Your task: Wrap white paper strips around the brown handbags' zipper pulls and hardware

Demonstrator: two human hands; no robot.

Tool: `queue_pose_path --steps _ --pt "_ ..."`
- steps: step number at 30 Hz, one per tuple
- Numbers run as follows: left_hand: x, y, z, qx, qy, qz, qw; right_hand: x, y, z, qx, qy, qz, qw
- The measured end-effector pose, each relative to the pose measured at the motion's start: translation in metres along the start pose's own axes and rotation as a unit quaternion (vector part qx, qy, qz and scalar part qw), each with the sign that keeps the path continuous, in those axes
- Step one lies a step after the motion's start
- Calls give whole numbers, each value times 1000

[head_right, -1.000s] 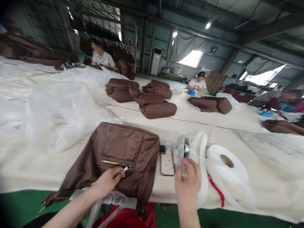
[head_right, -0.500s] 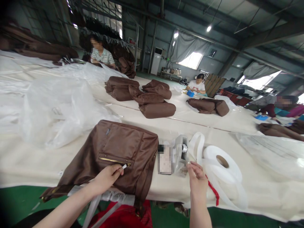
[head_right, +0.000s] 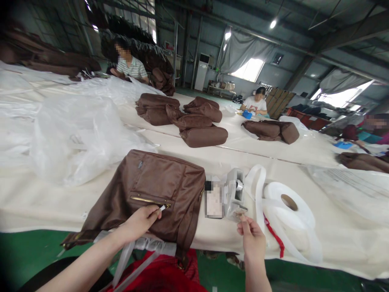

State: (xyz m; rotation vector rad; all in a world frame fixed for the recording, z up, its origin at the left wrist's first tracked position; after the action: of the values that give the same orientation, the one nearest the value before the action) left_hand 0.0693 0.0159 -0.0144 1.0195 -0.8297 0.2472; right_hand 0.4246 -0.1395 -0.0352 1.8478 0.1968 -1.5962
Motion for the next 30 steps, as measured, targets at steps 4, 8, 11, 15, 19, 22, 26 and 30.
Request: queue_pose_path --steps 4,8,11,15,19,22,26,30 --pt "-1 -1 1 -3 -4 18 1000 9 7 4 3 -20 41 999" --pt "-5 -3 1 -7 5 29 1000 -12 -23 38 -54 10 22 998" --pt "-7 -4 0 -13 5 27 1000 -46 -77 76 -211 28 -78 974" --pt "-7 -5 2 -15 2 15 1000 -80 -149 112 -374 -14 -164 913" --pt "-7 -6 3 -6 -1 10 1000 -90 -190 121 -453 -21 -148 879" --pt "-9 -6 3 -1 -2 14 1000 -92 -201 120 -483 -2 -88 871" --pt "-11 -7 3 0 -6 35 999 -89 -203 117 -482 2 -31 875" --pt "-12 -7 4 -6 -2 69 998 -83 -206 116 -467 -11 -7 884"
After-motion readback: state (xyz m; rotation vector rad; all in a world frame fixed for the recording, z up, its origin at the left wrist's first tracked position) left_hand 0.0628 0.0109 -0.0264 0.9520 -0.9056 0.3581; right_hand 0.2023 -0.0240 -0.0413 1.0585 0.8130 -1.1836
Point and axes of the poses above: each hand's wrist, its own z-axis away from the middle knuckle, its own y-axis out of the back of the hand, x = y × z, the point moved 3 cm from there along -z, towards the middle knuckle, and after that the axes turned 1 degree about -x, right-handed, at the moved point
